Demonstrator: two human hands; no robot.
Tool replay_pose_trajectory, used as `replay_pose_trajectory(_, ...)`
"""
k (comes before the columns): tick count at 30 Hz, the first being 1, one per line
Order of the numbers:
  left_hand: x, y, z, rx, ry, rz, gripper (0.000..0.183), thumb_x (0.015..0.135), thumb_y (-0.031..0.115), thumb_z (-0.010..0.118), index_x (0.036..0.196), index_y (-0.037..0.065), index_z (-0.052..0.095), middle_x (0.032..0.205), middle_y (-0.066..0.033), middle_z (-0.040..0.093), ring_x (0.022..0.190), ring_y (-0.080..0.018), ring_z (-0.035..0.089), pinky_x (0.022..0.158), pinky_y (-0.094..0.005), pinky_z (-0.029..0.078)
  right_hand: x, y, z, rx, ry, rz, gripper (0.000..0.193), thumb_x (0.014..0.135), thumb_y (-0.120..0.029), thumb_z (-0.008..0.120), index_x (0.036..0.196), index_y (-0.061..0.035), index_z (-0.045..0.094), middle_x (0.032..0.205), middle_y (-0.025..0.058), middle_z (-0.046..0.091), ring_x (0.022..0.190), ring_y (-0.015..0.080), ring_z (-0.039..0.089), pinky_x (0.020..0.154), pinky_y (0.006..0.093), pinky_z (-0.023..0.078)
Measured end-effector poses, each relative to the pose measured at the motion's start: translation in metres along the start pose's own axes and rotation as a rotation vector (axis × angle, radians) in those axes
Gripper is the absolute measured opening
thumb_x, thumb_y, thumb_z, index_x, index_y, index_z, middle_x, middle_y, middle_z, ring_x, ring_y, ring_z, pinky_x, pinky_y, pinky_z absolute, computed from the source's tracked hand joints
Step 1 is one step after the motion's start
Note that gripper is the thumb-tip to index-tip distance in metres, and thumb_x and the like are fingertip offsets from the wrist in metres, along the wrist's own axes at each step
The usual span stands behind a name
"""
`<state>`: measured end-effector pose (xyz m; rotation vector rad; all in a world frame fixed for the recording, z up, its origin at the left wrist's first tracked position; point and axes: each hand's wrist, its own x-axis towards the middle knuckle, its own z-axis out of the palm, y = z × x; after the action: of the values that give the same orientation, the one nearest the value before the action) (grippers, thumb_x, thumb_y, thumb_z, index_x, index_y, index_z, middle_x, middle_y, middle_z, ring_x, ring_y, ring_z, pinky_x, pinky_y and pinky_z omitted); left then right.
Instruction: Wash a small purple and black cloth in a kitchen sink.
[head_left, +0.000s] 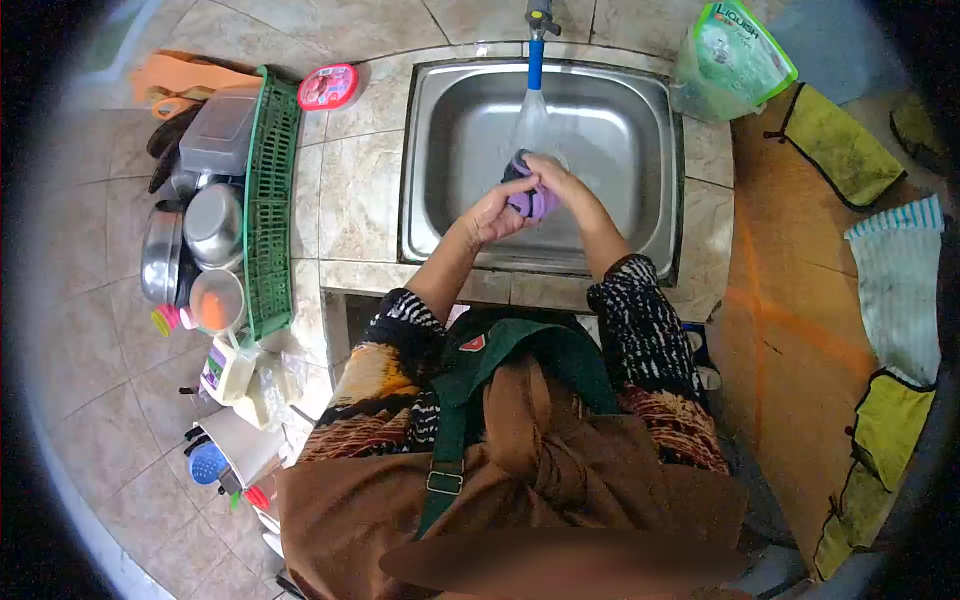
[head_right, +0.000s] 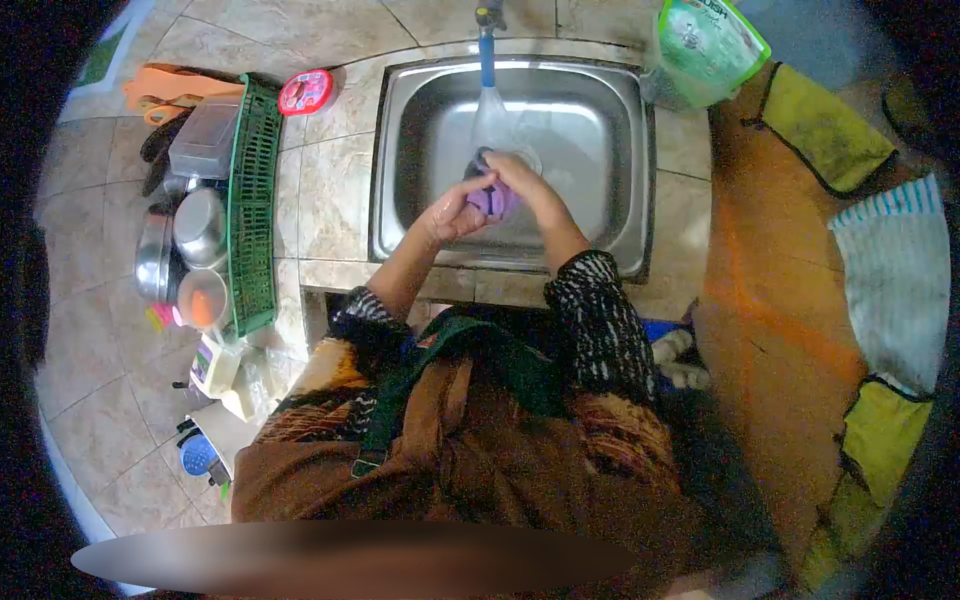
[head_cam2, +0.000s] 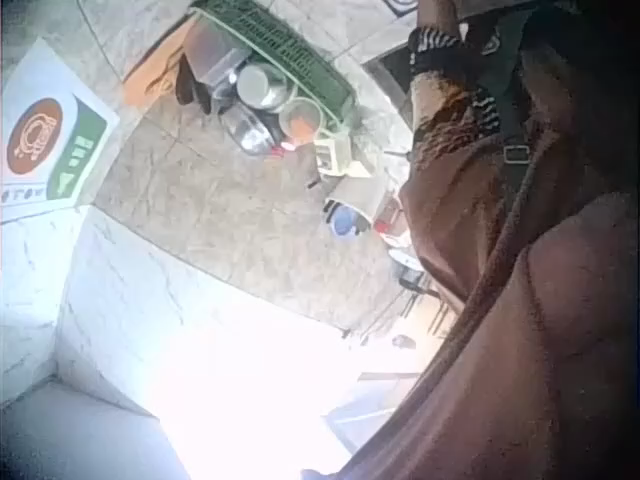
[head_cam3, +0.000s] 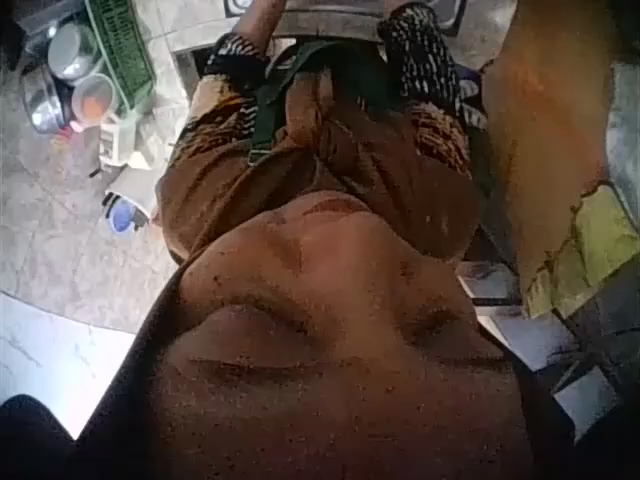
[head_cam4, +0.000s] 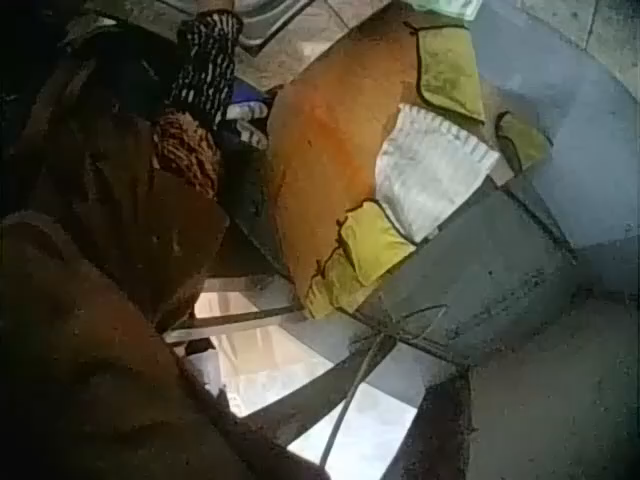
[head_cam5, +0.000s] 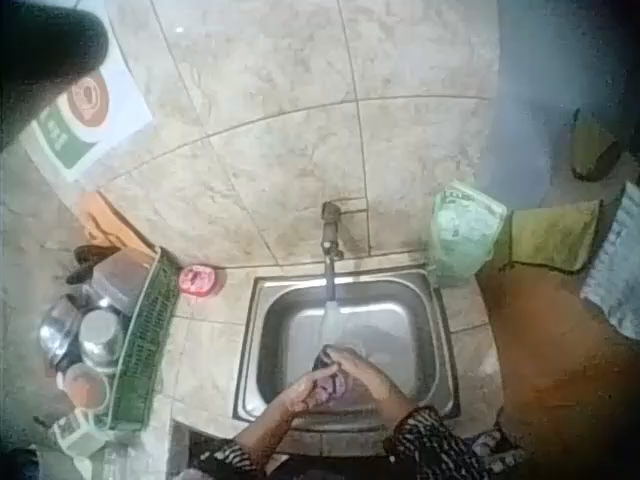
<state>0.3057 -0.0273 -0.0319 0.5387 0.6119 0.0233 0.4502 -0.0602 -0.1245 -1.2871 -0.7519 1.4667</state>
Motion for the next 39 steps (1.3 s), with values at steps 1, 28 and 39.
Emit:
replay_pose_trajectory(1, -0.01, 0.003, -0.012, 0.077, 0.055, -0.066, 0.036, 0.081, 0.025, 0.061, 0.109, 0.006, 0.051, 0.098, -0.0067, 0.06, 0.087, -0.0186, 0.059, 0.077, -0.031, 0.05, -0.006, -0.005, 0.016, 0.094, -0.072, 0.031, 0.041, 0.089, -0.037, 0.039, 0.105, -0.0047, 0.057, 0.102, 0.0105, 0.06, 0.087, 0.021, 0.058, 0.077, 0.0337, 0.047)
replay_pose_trajectory(28, 0.009, -0.031, -0.031, 0.928, 0.356, -0.309, 0.023, 0.074, 0.03, 0.057, 0.065, 0.01, 0.05, 0.051, 0.0029, 0.041, 0.04, -0.0103, 0.038, 0.033, -0.0245, 0.023, -0.002, 0.013, 0.064, -0.466, 0.351, -0.001, 0.041, 0.078, -0.038, 0.05, 0.071, 0.0017, 0.058, 0.065, 0.0158, 0.057, 0.062, 0.0263, 0.055, 0.058, 0.0382, 0.042)
replay_pose_trajectory(39, 0.022, -0.06, -0.066, 1.44, 0.564, 0.205, 0.038, 0.073, 0.037, 0.06, 0.081, 0.0, 0.06, 0.066, -0.011, 0.06, 0.055, -0.0189, 0.056, 0.051, -0.0325, 0.044, -0.018, -0.001, 0.076, -0.566, 0.501, 0.023, 0.042, 0.078, -0.039, 0.049, 0.079, 0.0009, 0.063, 0.084, 0.0254, 0.06, 0.081, 0.0373, 0.059, 0.071, 0.0436, 0.046)
